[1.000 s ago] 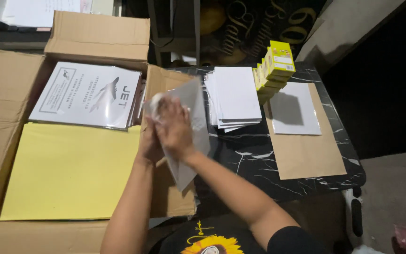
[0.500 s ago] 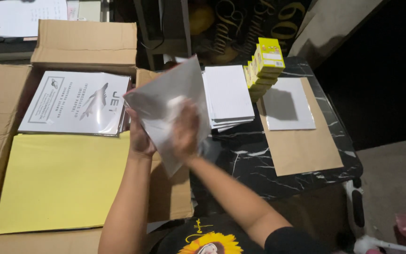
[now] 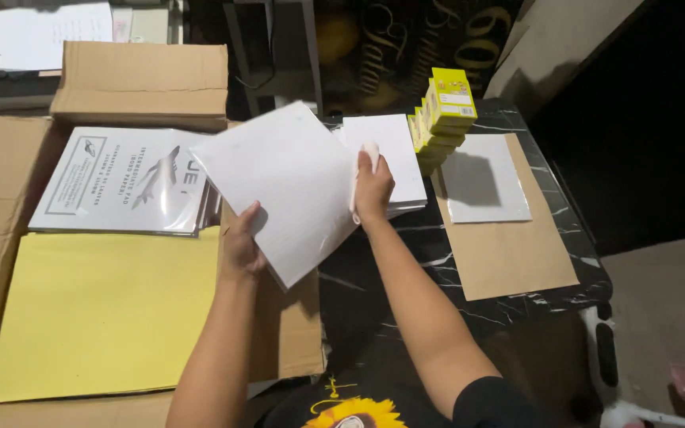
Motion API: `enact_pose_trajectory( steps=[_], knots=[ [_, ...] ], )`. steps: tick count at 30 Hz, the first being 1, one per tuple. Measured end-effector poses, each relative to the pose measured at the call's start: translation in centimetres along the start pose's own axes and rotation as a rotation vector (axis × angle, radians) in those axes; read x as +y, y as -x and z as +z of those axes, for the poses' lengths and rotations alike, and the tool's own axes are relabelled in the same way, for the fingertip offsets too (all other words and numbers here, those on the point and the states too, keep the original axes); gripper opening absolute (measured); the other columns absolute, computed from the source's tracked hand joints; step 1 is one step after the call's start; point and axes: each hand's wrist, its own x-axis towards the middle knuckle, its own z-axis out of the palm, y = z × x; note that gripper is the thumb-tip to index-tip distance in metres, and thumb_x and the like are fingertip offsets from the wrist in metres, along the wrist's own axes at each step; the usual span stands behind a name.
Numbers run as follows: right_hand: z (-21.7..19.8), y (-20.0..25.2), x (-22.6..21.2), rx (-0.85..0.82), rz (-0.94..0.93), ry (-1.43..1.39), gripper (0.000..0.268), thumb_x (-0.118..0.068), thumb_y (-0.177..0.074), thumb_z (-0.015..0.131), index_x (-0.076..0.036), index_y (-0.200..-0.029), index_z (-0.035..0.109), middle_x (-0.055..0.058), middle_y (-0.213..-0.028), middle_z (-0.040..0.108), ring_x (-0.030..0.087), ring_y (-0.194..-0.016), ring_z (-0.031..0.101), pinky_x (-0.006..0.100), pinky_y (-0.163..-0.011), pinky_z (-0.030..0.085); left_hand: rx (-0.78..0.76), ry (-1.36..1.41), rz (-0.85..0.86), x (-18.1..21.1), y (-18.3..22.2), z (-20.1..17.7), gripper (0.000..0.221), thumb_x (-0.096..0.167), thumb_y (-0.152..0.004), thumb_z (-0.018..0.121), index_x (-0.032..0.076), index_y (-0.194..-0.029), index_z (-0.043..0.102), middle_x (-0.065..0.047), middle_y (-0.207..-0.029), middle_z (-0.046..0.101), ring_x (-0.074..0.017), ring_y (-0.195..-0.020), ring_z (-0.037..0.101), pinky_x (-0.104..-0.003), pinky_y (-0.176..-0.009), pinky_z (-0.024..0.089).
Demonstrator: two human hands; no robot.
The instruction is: The person is sorting writing pads and notebooks from a box, wiping them clean with a cloth, and stacking them neatly on a table.
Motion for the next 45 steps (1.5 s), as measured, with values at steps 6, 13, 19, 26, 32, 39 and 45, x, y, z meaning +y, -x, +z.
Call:
enact_pose_trajectory(
  steps=[6,13,19,26,32,39,45],
  knots=[
    [3.0,14.9,-5.2,-0.178,-0.682,0.345,0.044,-0.025,-0.112,0.049,-0.003,-0.150,0.043,0.023,-0.147,0.055,0.037,-0.141,0.051,0.048,-0.119,0.040,-0.211,0.201,-0.132,-3.1,-3.1,-0.5,0.046,0.035,-0.110,0.058,-0.005,-0.134,0.057,-0.020,-0.118,0.068,-0.0315,-0.106,0.069,-0.041,-0.090,0.060],
    [-0.1,7.2,-0.4,-0.036,0.208,-0.260,0.062,-0.046,-0.106,0.040,-0.005,-0.153,0.039,0.022,-0.143,0.056,0.035,-0.129,0.058,0.043,-0.107,0.049,-0.141,0.270,-0.173,1.0,3.0,6.7,0.043,0.029,-0.102,0.056,0.001,-0.134,0.057,-0.014,-0.123,0.068,-0.0275,-0.110,0.070,-0.041,-0.096,0.060],
    [-5.3,3.2,-6.5,-0.356,0.725,-0.733,0.063,-0.053,-0.088,0.059,-0.011,-0.134,0.055,0.012,-0.123,0.066,0.027,-0.108,0.065,0.045,-0.084,0.058,-0.167,0.054,0.019,3.3,1.5,4.8,0.059,0.024,-0.098,0.063,0.003,-0.148,0.039,-0.018,-0.134,0.058,-0.0320,-0.118,0.064,-0.047,-0.095,0.059],
    [-4.5,7.5,-13.2,-0.552,-0.384,-0.083,0.031,-0.032,-0.098,0.074,-0.001,-0.105,0.071,0.008,-0.090,0.072,0.020,-0.076,0.067,0.033,-0.067,0.058,0.116,-0.267,-0.152,-3.1,2.5,4.1,0.071,0.038,-0.097,0.055,0.009,-0.154,0.024,-0.014,-0.147,0.045,-0.0304,-0.123,0.059,-0.048,-0.097,0.053],
    [-1.2,15.6,-10.9,-0.675,-1.003,0.244,0.046,-0.043,-0.081,0.082,-0.007,-0.107,0.069,0.014,-0.105,0.073,0.030,-0.096,0.072,0.048,-0.094,0.056,0.091,-0.314,-0.070,-0.8,-0.1,8.2,0.070,0.038,-0.099,0.053,0.008,-0.155,0.024,-0.015,-0.149,0.044,-0.0314,-0.126,0.057,-0.048,-0.099,0.051],
    [-2.8,10.4,-10.0,-0.856,-0.852,0.235,0.055,-0.032,-0.094,0.075,-0.011,-0.142,0.057,0.014,-0.145,0.064,0.032,-0.131,0.065,0.058,-0.124,0.034,0.063,-0.366,0.034,-0.4,1.5,10.9,0.069,0.038,-0.101,0.051,0.007,-0.156,0.024,-0.016,-0.151,0.042,-0.0325,-0.129,0.054,-0.049,-0.102,0.048],
    [-0.9,11.7,-12.5,-0.531,-0.264,0.144,0.052,-0.023,-0.100,0.046,-0.009,-0.150,0.047,0.012,-0.149,0.054,0.027,-0.116,0.070,0.041,-0.100,0.057,0.049,-0.407,0.120,-2.2,0.8,9.2,0.068,0.038,-0.102,0.050,0.006,-0.157,0.024,-0.018,-0.152,0.040,-0.0335,-0.132,0.051,-0.049,-0.104,0.046]
  ],
)
